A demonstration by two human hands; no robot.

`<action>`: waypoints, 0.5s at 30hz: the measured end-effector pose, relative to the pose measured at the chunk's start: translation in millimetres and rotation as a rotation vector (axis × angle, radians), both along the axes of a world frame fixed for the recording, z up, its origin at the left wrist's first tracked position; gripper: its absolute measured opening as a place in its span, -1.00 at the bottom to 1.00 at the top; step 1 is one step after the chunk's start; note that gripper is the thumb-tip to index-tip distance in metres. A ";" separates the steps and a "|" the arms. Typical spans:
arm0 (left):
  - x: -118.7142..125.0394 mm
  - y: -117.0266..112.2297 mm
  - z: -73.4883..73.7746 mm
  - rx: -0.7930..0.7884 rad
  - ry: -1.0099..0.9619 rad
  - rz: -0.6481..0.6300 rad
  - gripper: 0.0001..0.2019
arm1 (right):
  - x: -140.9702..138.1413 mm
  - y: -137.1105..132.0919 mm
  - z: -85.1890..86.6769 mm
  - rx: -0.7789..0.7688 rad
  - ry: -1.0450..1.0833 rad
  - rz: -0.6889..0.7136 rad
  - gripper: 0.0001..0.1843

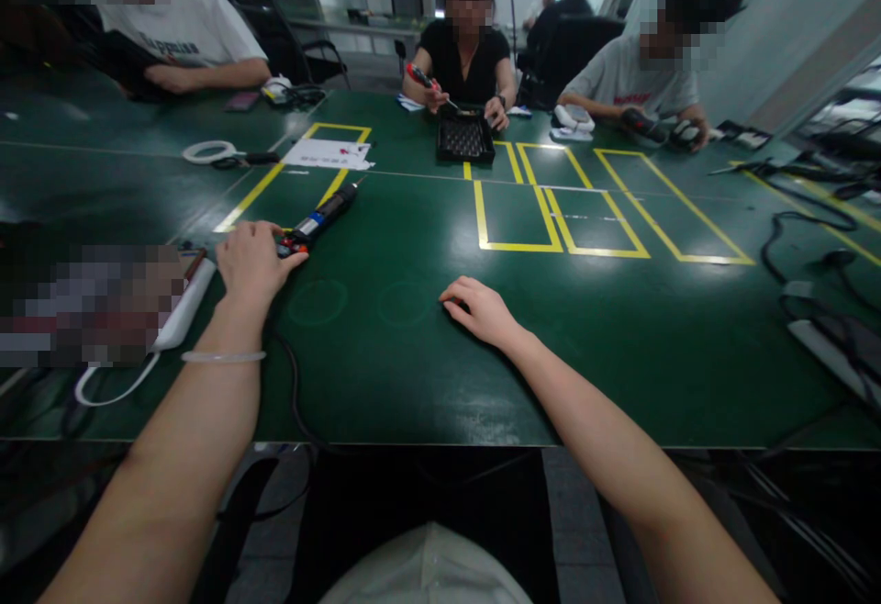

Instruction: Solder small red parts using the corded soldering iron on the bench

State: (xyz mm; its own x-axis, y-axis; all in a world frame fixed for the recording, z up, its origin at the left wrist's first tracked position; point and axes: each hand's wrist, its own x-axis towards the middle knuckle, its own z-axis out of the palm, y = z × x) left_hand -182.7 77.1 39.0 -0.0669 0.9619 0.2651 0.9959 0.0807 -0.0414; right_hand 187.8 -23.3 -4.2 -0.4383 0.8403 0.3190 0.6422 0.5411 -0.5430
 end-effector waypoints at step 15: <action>24.5 -1.6 -6.9 0.070 -0.413 -0.161 -0.64 | -0.1 1.8 -2.1 0.005 -0.027 -0.001 -0.84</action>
